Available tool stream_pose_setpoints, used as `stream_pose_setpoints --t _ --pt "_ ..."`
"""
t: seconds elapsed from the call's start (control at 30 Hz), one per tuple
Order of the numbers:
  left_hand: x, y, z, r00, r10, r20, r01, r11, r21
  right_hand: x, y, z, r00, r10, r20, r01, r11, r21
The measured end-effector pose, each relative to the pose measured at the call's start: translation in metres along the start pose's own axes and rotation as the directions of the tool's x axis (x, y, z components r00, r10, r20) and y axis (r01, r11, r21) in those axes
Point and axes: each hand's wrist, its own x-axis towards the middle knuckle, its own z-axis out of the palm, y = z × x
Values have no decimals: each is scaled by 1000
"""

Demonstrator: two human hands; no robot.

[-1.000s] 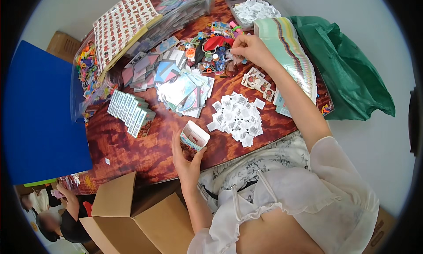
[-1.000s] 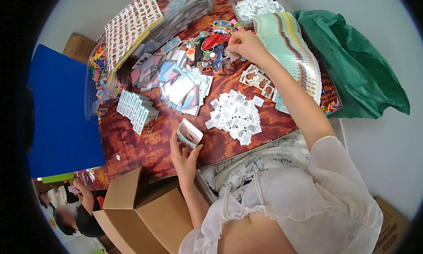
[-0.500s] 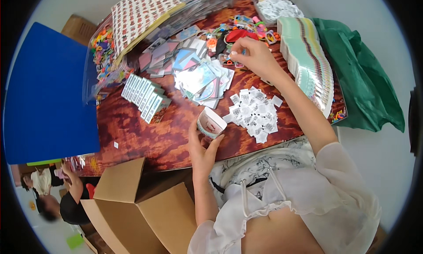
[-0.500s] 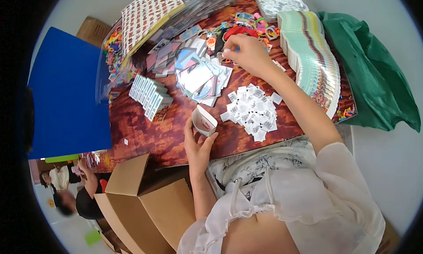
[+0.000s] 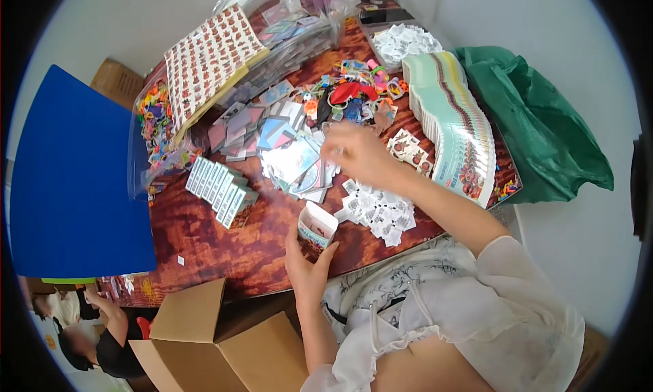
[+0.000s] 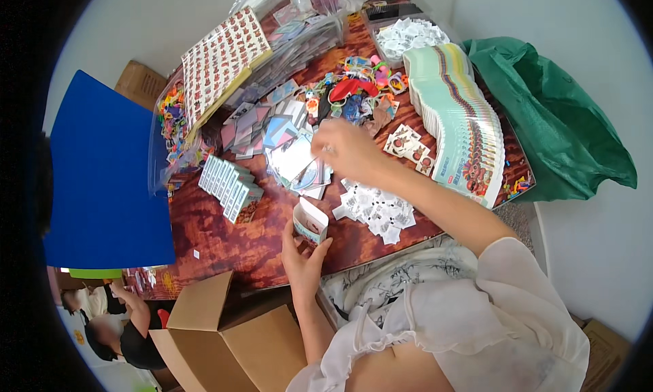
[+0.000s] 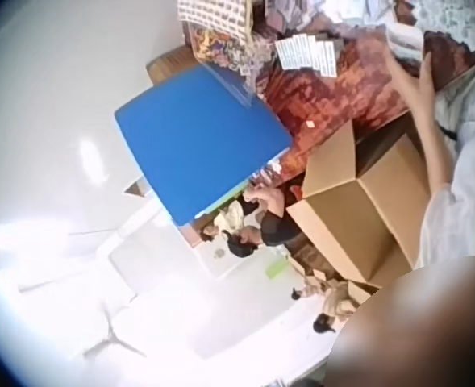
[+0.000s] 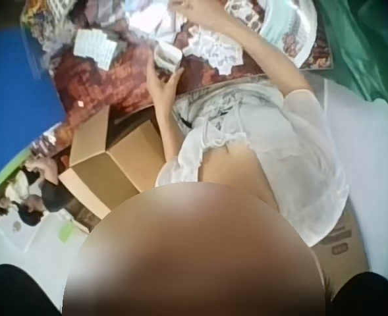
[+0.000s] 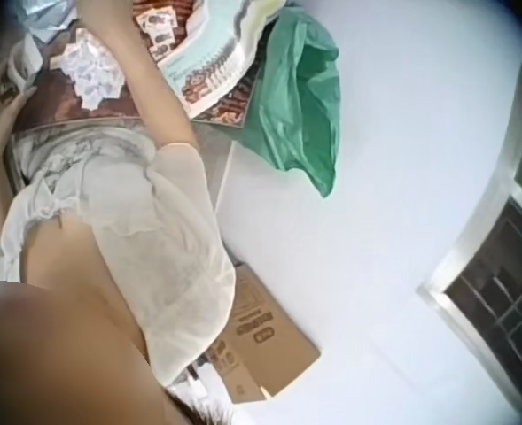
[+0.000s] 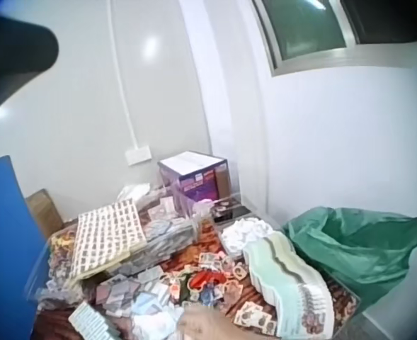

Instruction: Placing individual small packets or cards into small decorative cardboard boxes at a workstation.

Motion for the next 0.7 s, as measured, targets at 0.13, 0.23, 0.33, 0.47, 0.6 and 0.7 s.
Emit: stream_pose_setpoints --t 0.13,0.23,0.33,0.47,0.6,0.7 --pt "3 -7 5 997 62 34 -64 996 55 38 65 -1 965 17 -260 -118 919 -377" --pt "2 -3 4 993 112 32 -115 989 88 44 78 -3 955 -44 -295 -123 844 -522" --pt "-3 -11 -5 997 75 21 -77 992 97 51 63 -17 969 97 -226 -180 905 -385" --pt "-2 -14 -4 997 34 67 -33 999 -12 50 72 -42 934 305 -184 -243 924 295" --pt "-1 -11 -1 998 26 55 -21 996 -85 36 35 -62 896 444 21 -278 522 806" --pt "0 -14 2 998 35 48 -31 996 -81 15 10 -54 931 265 251 -328 307 894"
